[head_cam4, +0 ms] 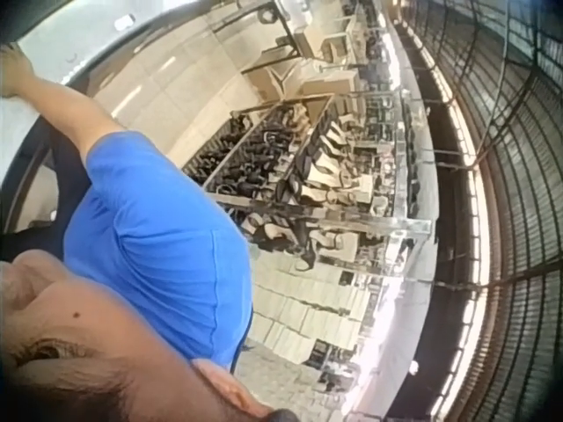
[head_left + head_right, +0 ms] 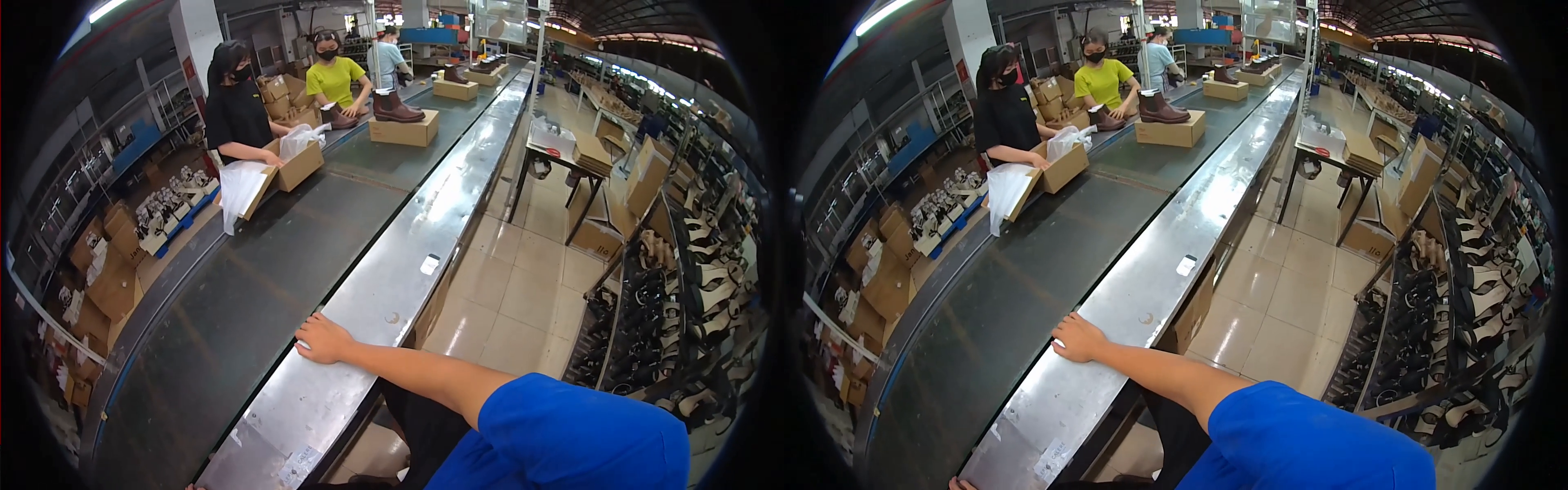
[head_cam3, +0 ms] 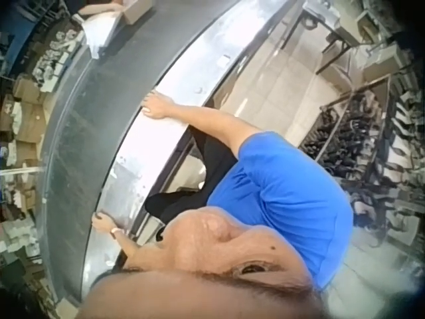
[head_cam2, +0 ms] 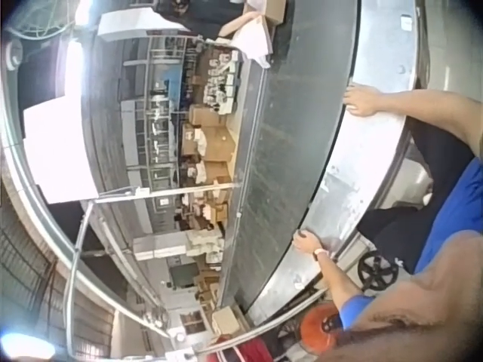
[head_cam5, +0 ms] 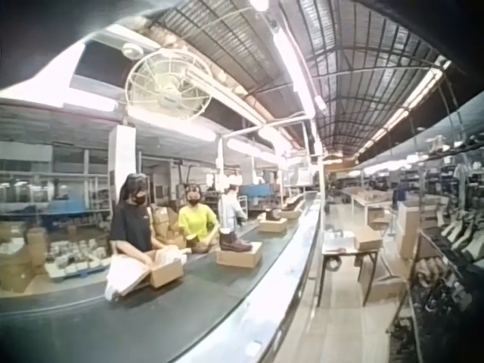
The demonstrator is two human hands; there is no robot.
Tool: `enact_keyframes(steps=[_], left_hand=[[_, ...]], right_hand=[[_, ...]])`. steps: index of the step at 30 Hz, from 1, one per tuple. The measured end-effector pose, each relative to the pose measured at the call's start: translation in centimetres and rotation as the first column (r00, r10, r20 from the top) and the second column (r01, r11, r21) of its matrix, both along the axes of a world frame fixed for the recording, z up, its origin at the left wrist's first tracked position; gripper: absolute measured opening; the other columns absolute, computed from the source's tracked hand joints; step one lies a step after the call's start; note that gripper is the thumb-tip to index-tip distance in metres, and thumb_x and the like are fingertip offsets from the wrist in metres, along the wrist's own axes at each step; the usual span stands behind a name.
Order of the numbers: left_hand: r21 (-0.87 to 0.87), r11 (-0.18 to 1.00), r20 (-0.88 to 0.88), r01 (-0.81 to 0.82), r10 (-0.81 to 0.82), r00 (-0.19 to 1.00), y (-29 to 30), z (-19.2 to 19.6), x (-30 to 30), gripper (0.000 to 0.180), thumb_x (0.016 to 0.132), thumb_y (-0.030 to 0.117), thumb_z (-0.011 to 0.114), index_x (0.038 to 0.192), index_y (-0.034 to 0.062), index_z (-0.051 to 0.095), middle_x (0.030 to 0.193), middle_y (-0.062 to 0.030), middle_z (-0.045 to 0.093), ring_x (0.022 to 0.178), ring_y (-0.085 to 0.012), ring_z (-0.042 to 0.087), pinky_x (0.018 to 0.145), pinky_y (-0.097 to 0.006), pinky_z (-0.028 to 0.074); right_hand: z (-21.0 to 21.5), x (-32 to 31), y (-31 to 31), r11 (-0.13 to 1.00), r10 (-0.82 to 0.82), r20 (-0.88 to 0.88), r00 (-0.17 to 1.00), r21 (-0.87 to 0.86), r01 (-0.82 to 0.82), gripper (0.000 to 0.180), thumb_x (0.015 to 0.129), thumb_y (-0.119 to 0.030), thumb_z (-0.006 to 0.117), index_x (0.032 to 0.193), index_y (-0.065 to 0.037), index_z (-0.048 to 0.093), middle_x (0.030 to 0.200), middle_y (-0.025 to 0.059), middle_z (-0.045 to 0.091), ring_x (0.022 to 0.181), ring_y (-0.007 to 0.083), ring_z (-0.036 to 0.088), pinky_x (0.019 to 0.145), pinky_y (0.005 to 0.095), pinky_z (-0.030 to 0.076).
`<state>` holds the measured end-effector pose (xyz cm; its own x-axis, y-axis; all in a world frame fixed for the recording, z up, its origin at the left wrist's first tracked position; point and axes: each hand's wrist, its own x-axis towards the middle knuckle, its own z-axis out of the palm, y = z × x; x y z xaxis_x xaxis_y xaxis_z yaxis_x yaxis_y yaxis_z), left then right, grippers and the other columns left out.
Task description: The recorder is helping to move and organize shoe boxes on an assembly line conveyor belt while other workers pack shoes into the boxes.
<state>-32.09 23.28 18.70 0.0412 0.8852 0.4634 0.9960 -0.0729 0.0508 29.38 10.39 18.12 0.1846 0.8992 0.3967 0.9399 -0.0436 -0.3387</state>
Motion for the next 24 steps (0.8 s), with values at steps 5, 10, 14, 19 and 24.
enact_keyframes(steps=[5,10,14,19,24], left_hand=[[0.024,0.999,0.001,0.038,-0.038,0.999,1.1,-1.4,0.6,0.041,0.108,0.035,0.064,0.136,0.0079,0.077,0.132,-0.0206,0.075,0.120,-0.0416,0.070,0.105,-0.054,0.053],[-0.007,0.999,0.039,-0.048,0.048,0.998,3.5,-4.1,-5.9,0.039,0.112,0.030,0.055,0.141,0.0100,0.071,0.154,-0.0109,0.067,0.152,-0.0401,0.053,0.124,-0.056,0.040],[0.067,0.998,0.068,-0.003,-0.002,0.998,3.9,-5.7,-1.7,0.037,0.108,0.024,0.060,0.137,0.0054,0.073,0.148,-0.0155,0.071,0.144,-0.0419,0.060,0.120,-0.055,0.044],[0.087,0.993,0.035,0.079,-0.082,0.996,3.1,-4.0,-2.5,0.037,0.107,0.028,0.063,0.131,0.0036,0.077,0.135,-0.0206,0.074,0.127,-0.0424,0.067,0.109,-0.055,0.051],[0.206,0.965,-0.060,0.163,-0.154,0.986,2.1,-2.0,-2.1,0.035,0.106,0.037,0.069,0.121,0.0082,0.081,0.121,-0.0157,0.079,0.110,-0.0400,0.073,0.092,-0.055,0.058]], right_hand=[[-0.5,0.8,-0.5,0.999,-0.025,-0.013,1.000,0.022,0.025,0.034,0.104,-0.036,0.061,0.105,-0.005,0.075,0.107,0.0160,0.075,0.113,0.0331,0.065,0.112,0.0455,0.045],[0.2,-0.9,1.2,0.991,0.068,-0.068,0.995,0.121,-0.060,0.032,0.104,-0.033,0.062,0.104,-0.004,0.075,0.105,0.0166,0.074,0.113,0.0347,0.066,0.111,0.0459,0.046],[0.3,0.9,-0.5,0.999,-0.017,0.009,1.000,0.032,0.017,0.032,0.105,-0.031,0.060,0.107,-0.003,0.076,0.111,0.0168,0.076,0.117,0.0348,0.066,0.113,0.0481,0.045],[-1.2,0.5,0.5,0.988,0.038,-0.011,0.999,0.150,-0.036,0.027,0.100,-0.025,0.062,0.109,-0.002,0.074,0.115,0.0189,0.073,0.118,0.0375,0.065,0.111,0.0507,0.047],[-1.2,0.1,0.3,0.981,0.031,-0.036,0.999,0.193,-0.024,0.021,0.100,-0.023,0.062,0.103,-0.003,0.070,0.109,0.0174,0.071,0.114,0.0366,0.064,0.110,0.0495,0.047]])
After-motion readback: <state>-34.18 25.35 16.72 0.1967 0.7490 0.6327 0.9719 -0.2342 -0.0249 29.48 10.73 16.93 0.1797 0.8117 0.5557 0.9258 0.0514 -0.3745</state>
